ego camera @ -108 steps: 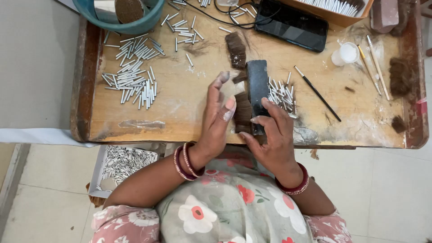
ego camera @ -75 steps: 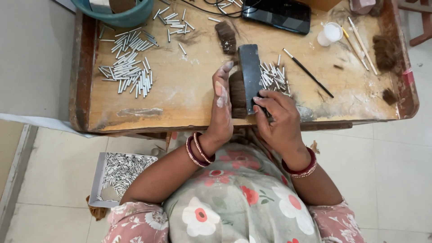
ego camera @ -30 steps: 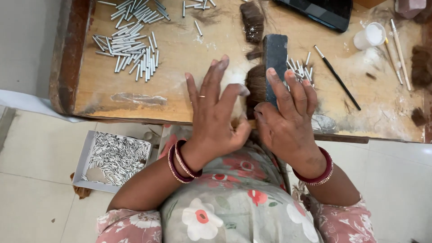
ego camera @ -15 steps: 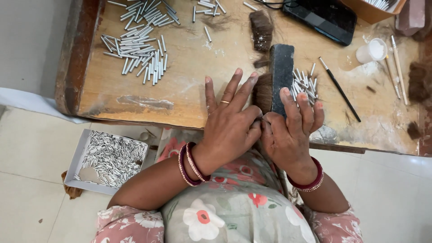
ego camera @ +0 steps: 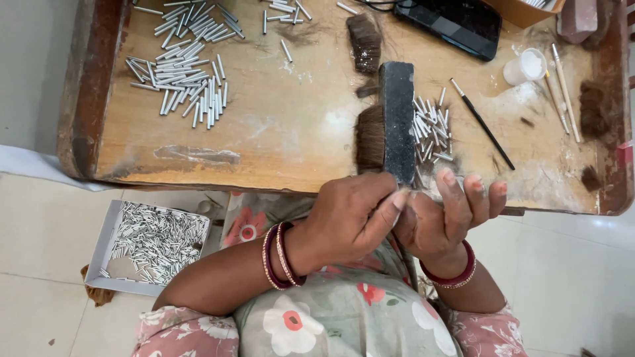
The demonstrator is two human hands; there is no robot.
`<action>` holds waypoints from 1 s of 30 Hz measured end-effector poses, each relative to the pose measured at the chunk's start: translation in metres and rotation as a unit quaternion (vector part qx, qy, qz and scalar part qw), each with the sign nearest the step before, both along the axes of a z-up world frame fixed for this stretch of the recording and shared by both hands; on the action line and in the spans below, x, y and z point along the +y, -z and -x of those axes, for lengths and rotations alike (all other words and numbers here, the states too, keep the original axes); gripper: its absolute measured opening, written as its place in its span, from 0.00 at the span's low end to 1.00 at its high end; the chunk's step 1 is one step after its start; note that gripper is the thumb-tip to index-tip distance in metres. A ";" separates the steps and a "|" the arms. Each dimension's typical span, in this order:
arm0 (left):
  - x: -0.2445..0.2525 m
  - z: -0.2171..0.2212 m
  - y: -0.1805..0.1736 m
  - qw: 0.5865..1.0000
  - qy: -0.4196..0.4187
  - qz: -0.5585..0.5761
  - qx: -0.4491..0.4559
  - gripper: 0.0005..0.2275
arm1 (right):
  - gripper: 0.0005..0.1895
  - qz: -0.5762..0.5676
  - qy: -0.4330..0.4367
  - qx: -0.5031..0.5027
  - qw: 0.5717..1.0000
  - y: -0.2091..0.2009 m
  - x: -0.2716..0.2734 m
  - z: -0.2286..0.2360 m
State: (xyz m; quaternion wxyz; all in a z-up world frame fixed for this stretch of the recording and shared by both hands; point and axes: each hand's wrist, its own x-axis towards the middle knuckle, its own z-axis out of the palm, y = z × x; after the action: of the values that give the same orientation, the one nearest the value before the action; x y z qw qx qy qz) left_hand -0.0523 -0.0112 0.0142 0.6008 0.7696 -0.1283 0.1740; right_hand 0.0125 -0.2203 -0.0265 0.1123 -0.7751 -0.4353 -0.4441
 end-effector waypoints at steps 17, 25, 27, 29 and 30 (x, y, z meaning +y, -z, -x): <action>0.010 0.013 -0.003 0.989 -0.101 -0.013 -0.104 0.04 | 0.11 -0.014 0.003 0.303 0.953 -0.072 0.004 0.018; -0.003 0.019 -0.001 0.993 -0.045 -0.005 -0.112 0.05 | 0.18 -0.277 -0.280 0.522 0.756 -0.012 0.026 0.020; 0.000 0.018 -0.001 0.993 -0.063 -0.023 -0.098 0.08 | 0.12 -0.297 -0.295 0.477 0.773 0.001 0.031 0.013; 0.000 0.018 -0.006 0.992 -0.071 -0.019 -0.104 0.08 | 0.09 -0.308 -0.292 0.446 0.788 0.006 0.039 0.011; 0.001 0.019 -0.008 0.992 -0.072 -0.011 -0.107 0.08 | 0.06 -0.321 -0.281 0.415 0.804 0.008 0.044 0.010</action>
State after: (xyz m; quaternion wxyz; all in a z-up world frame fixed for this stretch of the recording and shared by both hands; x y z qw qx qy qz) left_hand -0.0712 -0.0098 0.0221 0.5608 0.7606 -0.1380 0.2967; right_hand 0.0021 -0.1764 -0.0345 0.6444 -0.6487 -0.3787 -0.1433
